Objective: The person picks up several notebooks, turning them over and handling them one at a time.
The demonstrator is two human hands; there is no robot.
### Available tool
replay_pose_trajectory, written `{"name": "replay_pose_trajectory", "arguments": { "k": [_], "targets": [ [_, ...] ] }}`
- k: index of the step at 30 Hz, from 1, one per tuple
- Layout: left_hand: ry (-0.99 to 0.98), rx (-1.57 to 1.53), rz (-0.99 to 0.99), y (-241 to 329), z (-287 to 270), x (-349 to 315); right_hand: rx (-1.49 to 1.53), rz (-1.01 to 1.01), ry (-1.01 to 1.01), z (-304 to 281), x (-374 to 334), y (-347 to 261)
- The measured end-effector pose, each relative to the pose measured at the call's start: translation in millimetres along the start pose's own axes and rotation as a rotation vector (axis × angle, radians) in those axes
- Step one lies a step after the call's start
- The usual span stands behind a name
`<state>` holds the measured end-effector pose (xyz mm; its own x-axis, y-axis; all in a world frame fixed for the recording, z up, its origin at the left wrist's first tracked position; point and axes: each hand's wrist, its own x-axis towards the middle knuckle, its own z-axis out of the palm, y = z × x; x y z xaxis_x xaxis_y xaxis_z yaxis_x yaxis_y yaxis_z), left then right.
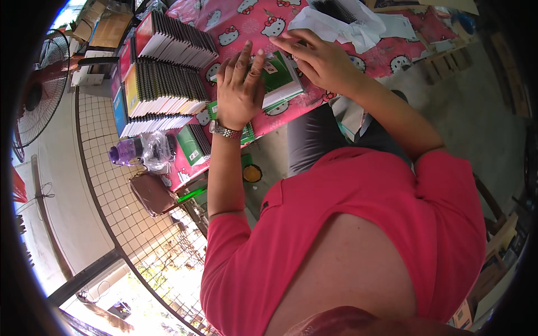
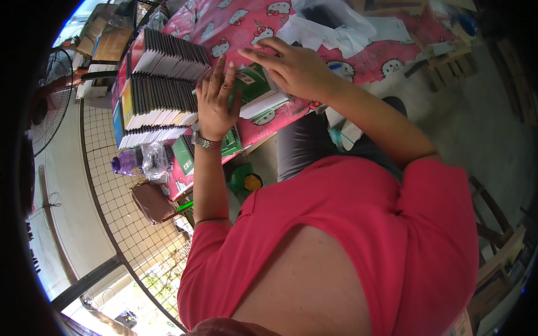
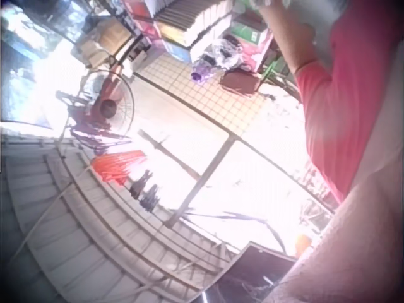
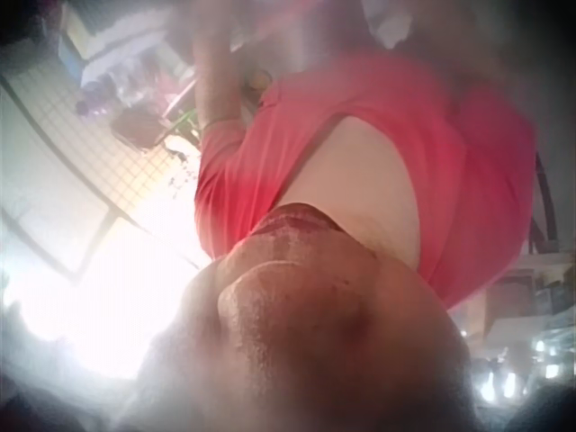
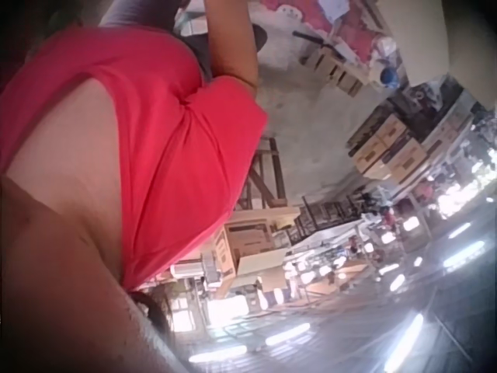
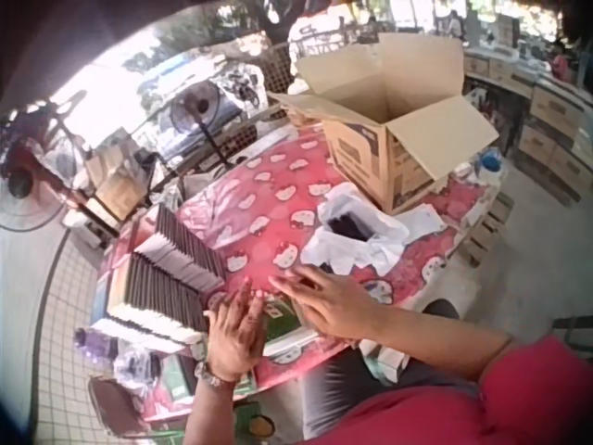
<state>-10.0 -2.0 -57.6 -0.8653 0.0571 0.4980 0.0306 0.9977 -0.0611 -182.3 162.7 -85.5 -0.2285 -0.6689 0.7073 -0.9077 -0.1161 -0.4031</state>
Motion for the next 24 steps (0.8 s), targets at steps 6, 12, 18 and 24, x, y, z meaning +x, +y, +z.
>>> {"name": "replay_pose_trajectory", "arguments": {
  "k": [6, 12, 18, 24],
  "targets": [
    [-0.090, -0.087, 0.095, -9, -16, 0, -0.079, -0.141, -0.065, 2, -7, 2],
    [-0.200, -0.229, 0.094, -12, -31, 5, -0.252, -0.240, -0.057, 2, -5, 1],
    [-0.262, -0.254, 0.097, -14, -35, 9, -0.459, -0.312, -0.021, -2, -4, 1],
    [-0.287, -0.231, 0.091, -15, -36, 10, -0.472, -0.343, -0.021, 9, 0, 6]
  ]
}}
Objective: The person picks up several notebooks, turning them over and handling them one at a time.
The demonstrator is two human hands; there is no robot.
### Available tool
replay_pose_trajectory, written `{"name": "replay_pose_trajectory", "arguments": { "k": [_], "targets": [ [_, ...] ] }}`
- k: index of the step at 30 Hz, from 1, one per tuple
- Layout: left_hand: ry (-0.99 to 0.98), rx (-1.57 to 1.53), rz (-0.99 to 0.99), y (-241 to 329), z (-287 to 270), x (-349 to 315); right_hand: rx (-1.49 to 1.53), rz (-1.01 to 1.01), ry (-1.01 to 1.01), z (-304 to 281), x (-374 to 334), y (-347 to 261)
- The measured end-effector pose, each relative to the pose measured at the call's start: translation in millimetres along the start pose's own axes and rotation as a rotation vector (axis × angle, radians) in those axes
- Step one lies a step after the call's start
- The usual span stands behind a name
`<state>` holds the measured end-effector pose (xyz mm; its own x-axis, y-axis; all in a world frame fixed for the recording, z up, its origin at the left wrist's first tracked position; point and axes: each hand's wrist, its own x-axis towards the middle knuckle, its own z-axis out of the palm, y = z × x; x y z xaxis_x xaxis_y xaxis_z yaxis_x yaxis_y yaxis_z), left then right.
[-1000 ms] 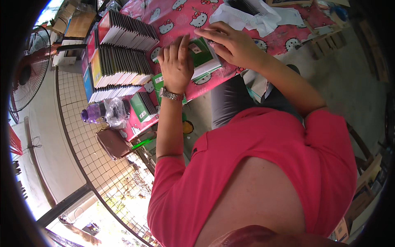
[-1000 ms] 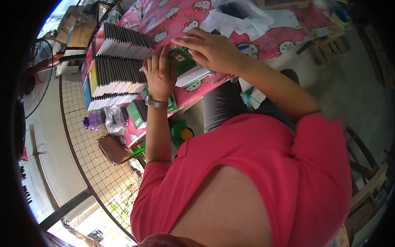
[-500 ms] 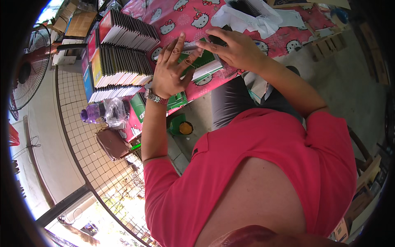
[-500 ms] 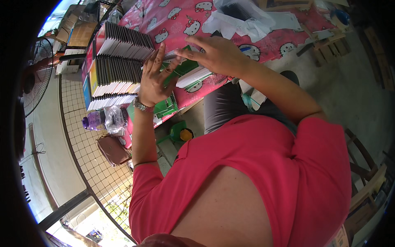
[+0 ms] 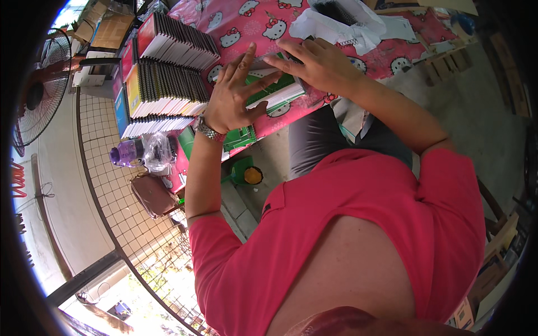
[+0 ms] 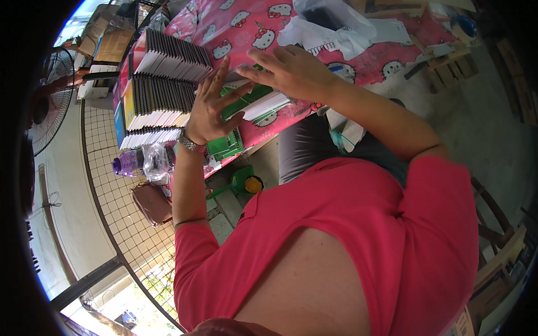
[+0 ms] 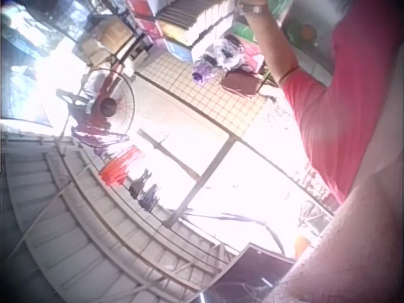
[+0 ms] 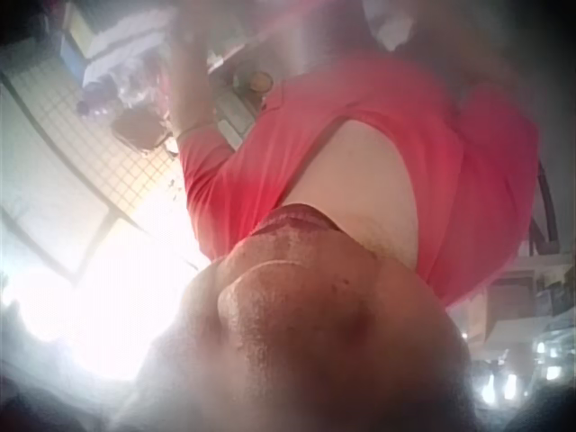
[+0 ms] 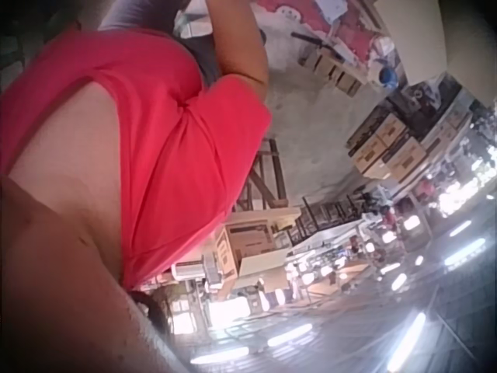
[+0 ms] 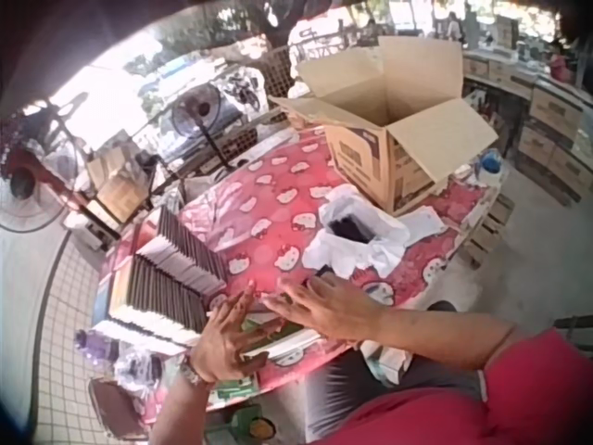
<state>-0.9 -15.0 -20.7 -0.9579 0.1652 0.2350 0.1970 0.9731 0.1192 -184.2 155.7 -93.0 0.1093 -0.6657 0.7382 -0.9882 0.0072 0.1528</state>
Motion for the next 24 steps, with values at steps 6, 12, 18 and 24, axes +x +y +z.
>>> {"name": "replay_pose_trajectory", "arguments": {
  "k": [6, 12, 18, 24],
  "targets": [
    [-0.025, -0.045, 0.006, 1.7, -1.5, 0.7, 0.001, -0.036, 0.003, -1.4, -0.9, -0.8],
    [-0.018, -0.035, 0.004, 3.9, -2.0, 2.0, 0.132, 0.009, 0.027, 2.3, 1.4, -2.3],
    [-0.007, -0.018, 0.021, 4.7, -3.2, 2.1, 0.155, 0.016, 0.034, -1.3, 5.7, -3.8],
    [-0.012, -0.018, 0.014, 4.2, -3.1, 2.3, 0.166, 0.023, 0.061, -1.2, 6.0, -5.8]
  ]
}}
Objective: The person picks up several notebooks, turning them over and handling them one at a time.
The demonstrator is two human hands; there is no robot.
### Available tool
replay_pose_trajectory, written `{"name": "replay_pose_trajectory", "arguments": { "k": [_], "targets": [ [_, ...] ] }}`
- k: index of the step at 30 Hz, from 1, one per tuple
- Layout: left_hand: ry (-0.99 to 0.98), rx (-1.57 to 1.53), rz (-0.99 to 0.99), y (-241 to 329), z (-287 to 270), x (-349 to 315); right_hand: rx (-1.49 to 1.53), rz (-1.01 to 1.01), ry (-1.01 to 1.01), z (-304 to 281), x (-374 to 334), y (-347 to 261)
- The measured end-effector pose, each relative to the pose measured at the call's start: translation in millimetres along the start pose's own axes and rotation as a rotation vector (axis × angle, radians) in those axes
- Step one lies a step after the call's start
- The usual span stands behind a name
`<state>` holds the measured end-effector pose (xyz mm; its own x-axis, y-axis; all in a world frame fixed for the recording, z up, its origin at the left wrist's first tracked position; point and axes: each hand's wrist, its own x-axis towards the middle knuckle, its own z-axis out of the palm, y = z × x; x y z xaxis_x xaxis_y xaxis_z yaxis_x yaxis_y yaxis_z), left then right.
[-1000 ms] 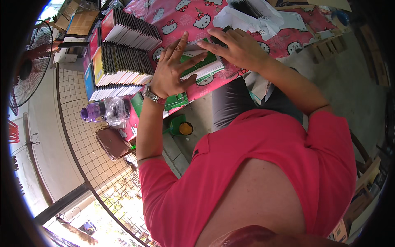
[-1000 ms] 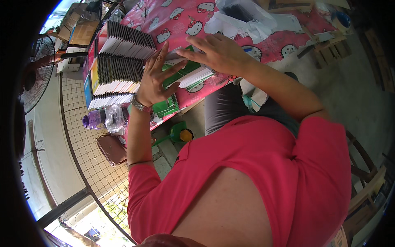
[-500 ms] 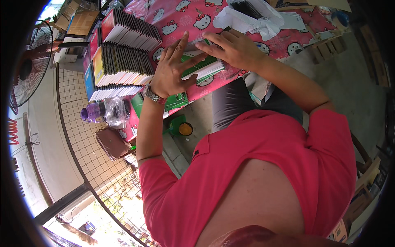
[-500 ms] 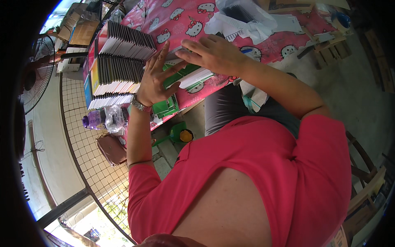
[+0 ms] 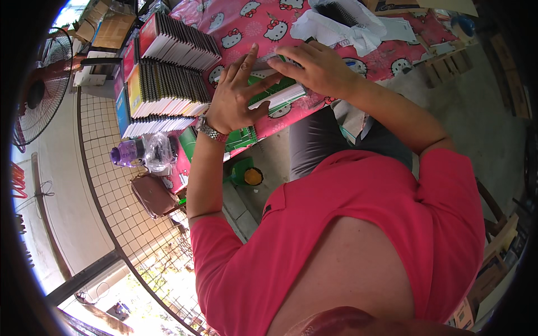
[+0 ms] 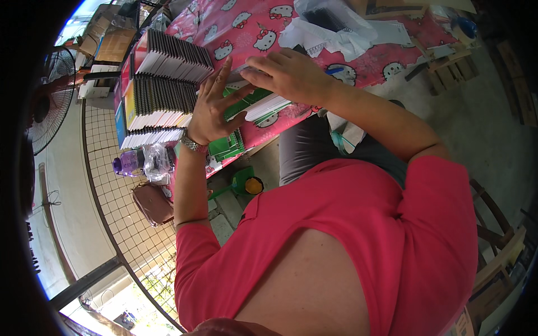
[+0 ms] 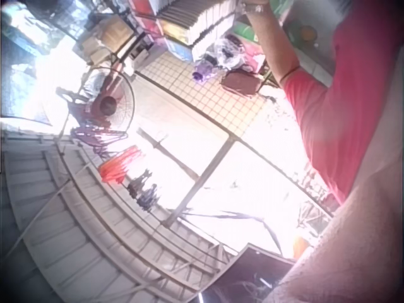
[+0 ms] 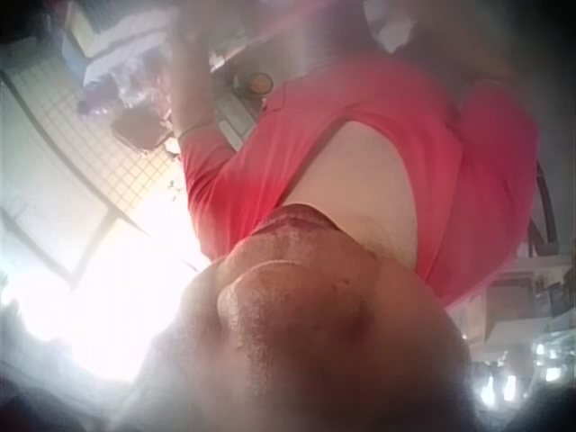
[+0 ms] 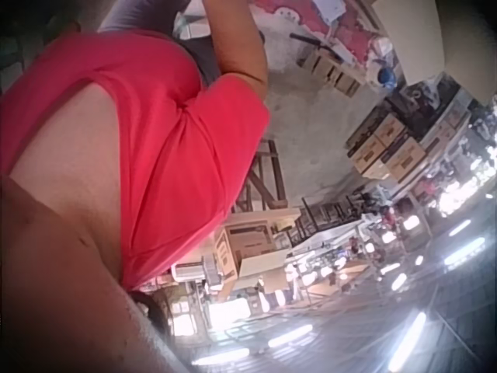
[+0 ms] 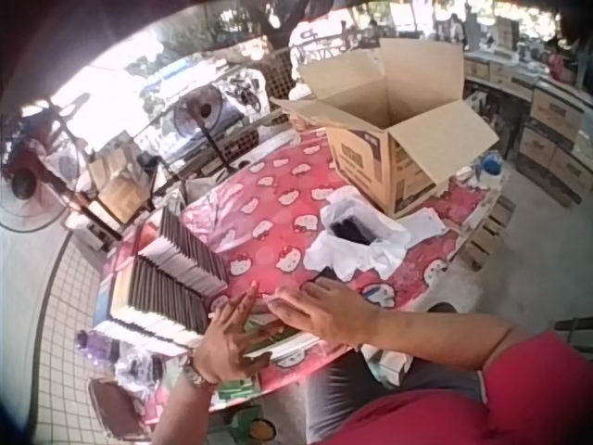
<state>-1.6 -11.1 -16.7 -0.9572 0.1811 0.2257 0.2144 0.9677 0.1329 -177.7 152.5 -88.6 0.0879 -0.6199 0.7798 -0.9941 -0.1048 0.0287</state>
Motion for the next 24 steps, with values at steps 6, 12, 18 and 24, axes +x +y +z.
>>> {"name": "replay_pose_trajectory", "arguments": {
  "k": [6, 12, 18, 24],
  "targets": [
    [0.012, 0.016, 0.009, -1, 2, 0, 0.062, 0.018, -0.001, 0, 4, -1],
    [0.008, -0.009, -0.036, -2, 3, -2, 0.205, 0.119, 0.009, 4, 16, -4],
    [0.049, 0.020, -0.019, -3, 5, -2, 0.244, 0.109, 0.048, 7, 16, -3],
    [0.047, 0.001, -0.025, -1, 5, -4, 0.352, 0.056, 0.090, 6, 10, -3]
  ]
}}
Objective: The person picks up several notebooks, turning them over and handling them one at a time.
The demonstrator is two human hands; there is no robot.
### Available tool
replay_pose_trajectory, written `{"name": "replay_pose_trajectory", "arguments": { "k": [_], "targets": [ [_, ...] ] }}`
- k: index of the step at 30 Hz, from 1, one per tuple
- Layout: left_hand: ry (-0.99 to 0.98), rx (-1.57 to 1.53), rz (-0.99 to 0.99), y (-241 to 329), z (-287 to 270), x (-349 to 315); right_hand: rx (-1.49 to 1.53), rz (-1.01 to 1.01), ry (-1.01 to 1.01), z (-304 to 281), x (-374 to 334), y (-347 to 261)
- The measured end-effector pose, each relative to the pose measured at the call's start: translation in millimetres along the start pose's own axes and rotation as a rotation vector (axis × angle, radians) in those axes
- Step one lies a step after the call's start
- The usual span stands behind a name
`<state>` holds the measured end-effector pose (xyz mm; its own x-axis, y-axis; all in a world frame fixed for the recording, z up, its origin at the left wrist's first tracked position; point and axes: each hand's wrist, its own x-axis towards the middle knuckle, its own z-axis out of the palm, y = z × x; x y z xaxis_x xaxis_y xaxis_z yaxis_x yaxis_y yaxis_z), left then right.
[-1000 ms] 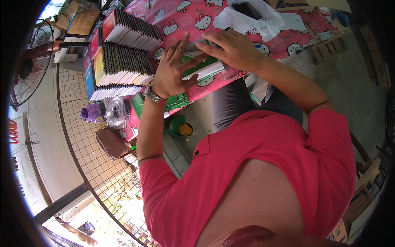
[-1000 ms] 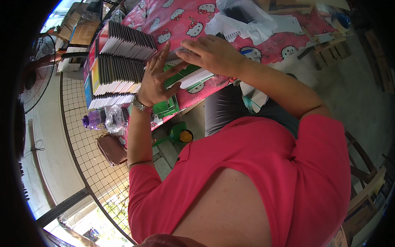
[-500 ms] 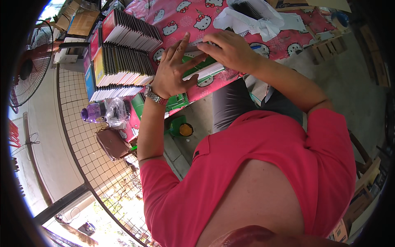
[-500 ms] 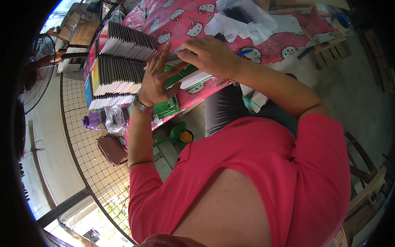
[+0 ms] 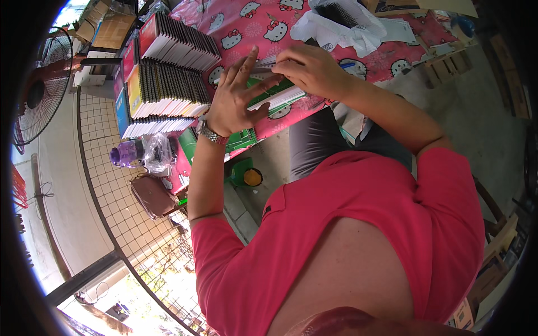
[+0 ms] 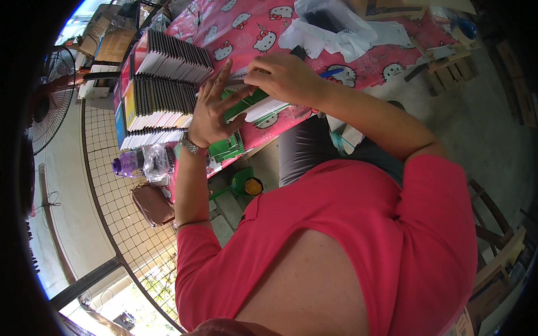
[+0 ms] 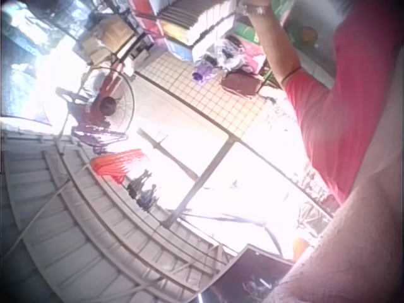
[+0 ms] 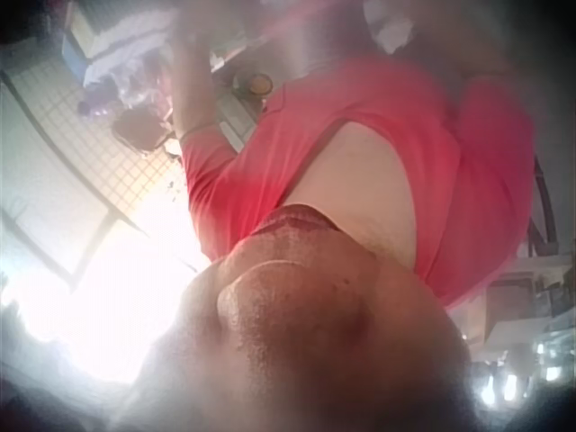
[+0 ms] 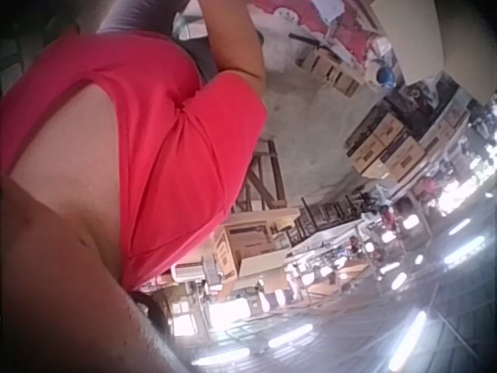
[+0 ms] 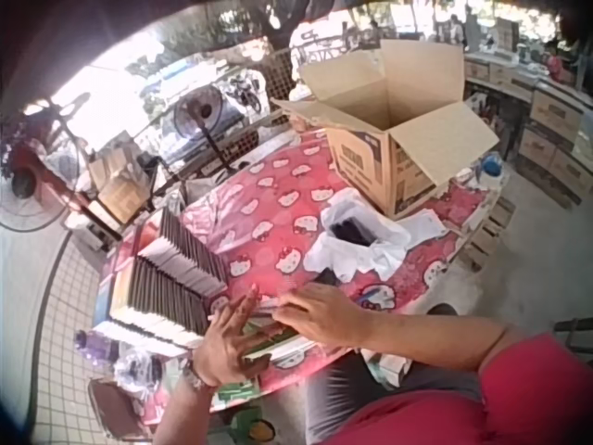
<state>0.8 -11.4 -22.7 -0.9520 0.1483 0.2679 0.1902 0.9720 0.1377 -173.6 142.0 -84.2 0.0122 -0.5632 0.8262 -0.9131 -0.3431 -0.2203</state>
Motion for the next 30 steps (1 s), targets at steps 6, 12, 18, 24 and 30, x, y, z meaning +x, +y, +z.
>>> {"name": "replay_pose_trajectory", "arguments": {
  "k": [6, 12, 18, 24, 30],
  "targets": [
    [-0.006, 0.003, -0.015, 0.6, 1.0, -1.7, -0.133, 0.027, 0.003, 3.9, -5.4, -3.7],
    [-0.006, -0.006, -0.023, 2.3, -0.3, -1.6, -0.284, -0.090, -0.031, -2.0, -7.8, 2.7],
    [0.002, 0.022, -0.005, 0.5, 0.0, -1.2, -0.413, -0.194, -0.044, -4.3, -8.5, 3.6],
    [-0.011, 0.023, -0.020, 1.7, 0.0, -0.8, -0.304, -0.185, -0.020, -3.1, -8.8, 6.1],
    [-0.007, 0.018, -0.023, 1.1, 0.5, -1.1, -0.285, -0.157, 0.015, -4.2, -3.9, 3.5]
  ]
}}
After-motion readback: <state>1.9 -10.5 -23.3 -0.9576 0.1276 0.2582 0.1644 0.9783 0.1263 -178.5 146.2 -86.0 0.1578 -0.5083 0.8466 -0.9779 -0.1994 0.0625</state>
